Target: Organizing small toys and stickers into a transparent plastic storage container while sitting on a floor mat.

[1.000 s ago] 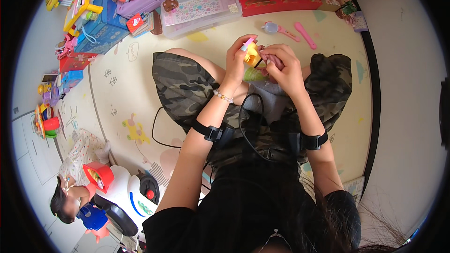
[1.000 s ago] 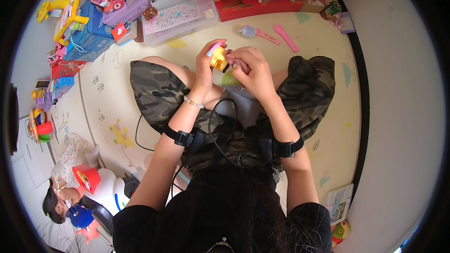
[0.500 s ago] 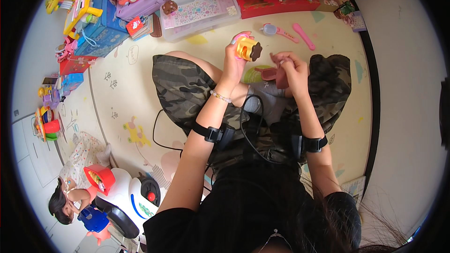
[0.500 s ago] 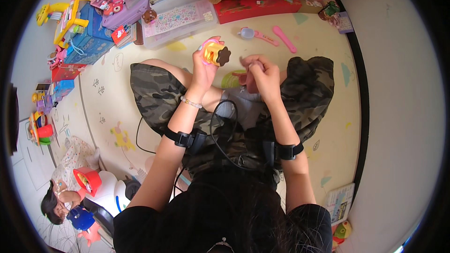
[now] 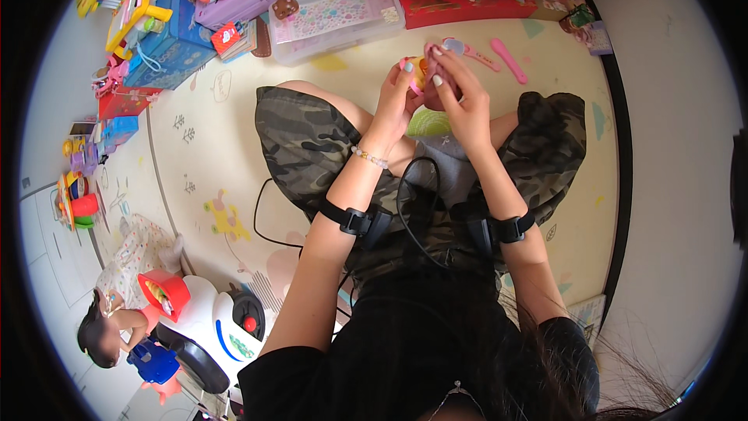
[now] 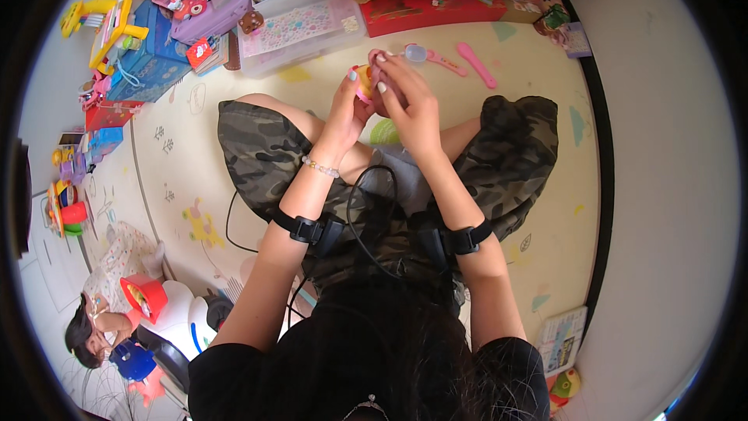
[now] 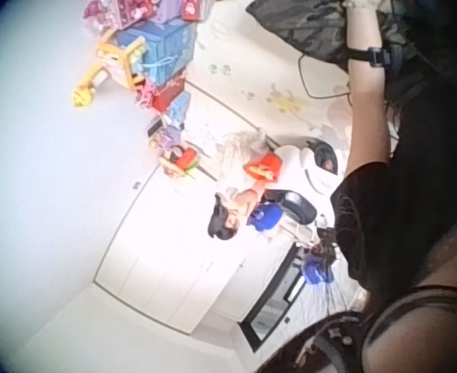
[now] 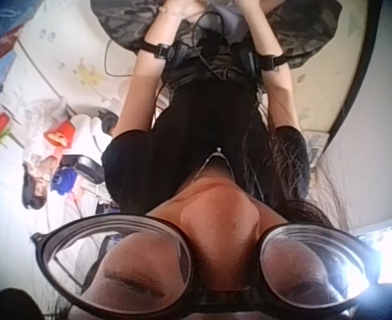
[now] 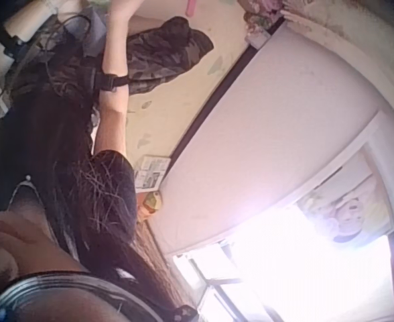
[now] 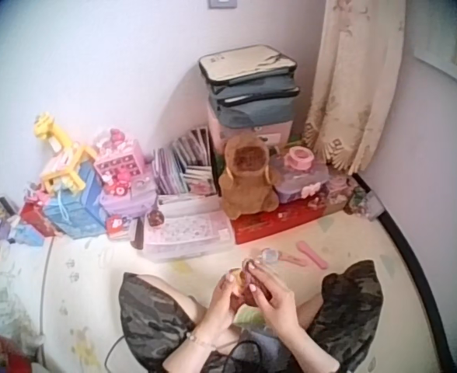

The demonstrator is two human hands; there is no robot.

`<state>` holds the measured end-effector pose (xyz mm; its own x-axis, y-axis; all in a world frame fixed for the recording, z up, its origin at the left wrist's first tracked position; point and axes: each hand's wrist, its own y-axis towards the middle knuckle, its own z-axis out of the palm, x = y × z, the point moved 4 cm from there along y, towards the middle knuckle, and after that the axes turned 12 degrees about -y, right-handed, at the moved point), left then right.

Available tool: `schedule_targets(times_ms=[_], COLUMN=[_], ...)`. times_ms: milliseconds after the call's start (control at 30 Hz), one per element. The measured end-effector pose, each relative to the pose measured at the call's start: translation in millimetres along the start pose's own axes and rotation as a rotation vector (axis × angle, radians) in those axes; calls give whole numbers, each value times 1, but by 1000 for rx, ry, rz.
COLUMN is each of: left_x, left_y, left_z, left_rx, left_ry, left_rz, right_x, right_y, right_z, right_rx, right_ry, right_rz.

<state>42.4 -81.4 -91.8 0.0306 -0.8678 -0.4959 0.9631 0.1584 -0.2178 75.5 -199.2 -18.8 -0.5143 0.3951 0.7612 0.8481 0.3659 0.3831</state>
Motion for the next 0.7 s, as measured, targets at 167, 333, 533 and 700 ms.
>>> schedule_targets(times_ms=[167, 333, 533, 700], left_x=[3, -4, -7, 4], left_y=[6, 0, -2, 0], left_z=[-11, 1, 1, 12], left_rx=[-27, -31, -106, 84], left_ry=[-126, -124, -132, -120], left_rz=[-46, -36, -33, -113], right_x=[5, -6, -42, 2], right_y=[-11, -22, -32, -20], right_z=[7, 7, -9, -26], right_rx=[22, 42, -146, -306], right_ry=[-181, -335, 81, 52], right_rz=[-239, -289, 248, 64])
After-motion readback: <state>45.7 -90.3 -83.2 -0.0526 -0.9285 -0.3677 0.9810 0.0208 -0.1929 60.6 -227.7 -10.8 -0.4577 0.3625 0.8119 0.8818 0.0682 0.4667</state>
